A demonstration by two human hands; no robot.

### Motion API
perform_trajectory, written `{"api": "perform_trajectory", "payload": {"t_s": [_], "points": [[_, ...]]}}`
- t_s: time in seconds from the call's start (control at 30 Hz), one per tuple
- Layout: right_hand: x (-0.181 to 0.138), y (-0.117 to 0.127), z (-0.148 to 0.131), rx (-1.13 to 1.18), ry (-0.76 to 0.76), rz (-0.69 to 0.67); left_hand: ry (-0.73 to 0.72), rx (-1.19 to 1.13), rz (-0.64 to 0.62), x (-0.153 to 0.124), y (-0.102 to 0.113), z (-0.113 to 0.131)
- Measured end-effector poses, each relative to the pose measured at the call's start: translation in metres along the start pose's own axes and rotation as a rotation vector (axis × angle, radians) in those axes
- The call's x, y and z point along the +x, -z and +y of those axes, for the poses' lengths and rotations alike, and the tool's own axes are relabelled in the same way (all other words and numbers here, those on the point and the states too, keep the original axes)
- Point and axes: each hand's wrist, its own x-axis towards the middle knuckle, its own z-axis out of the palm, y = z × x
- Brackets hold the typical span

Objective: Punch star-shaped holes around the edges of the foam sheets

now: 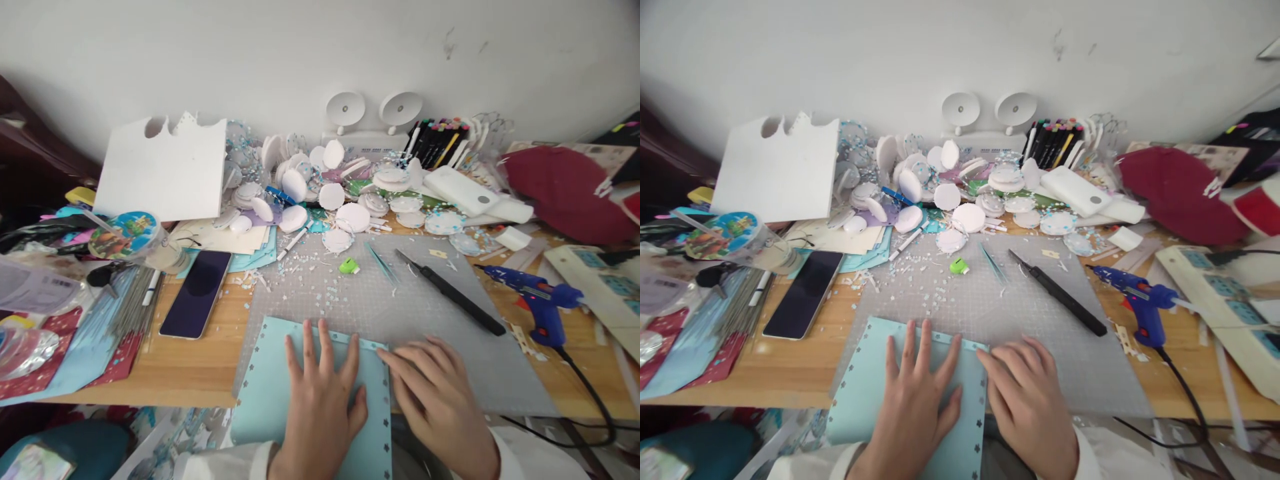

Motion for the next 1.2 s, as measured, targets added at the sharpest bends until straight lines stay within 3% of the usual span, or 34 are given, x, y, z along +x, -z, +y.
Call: {"api": "perform_trajectory", "payload": {"t_s": [0.2, 0.33, 0.63, 0.83, 1.2], "points": [[0.005, -0.008, -0.006, -0.021, 0.161, -0.076, -0.005, 0.000, 0.015, 0.000, -0.001, 0.000], [-0.002, -0.011, 0.001, -0.104, 0.139, -0.193, 0.000, 0.007, 0.027, -0.001, -0.001, 0.000], [-0.022, -0.013, 0.014, -0.122, -0.003, -0.124, -0.040, -0.010, -0.020, -0.004, 0.008, -0.016], [-0.022, -0.015, 0.015, -0.120, -0.006, -0.123, -0.055, 0.033, -0.013, -0.009, 0.012, -0.036], [-0.024, -0.016, 0.015, -0.099, -0.013, -0.117, 0.043, 0.117, -0.001, -0.020, 0.015, -0.070]]}}
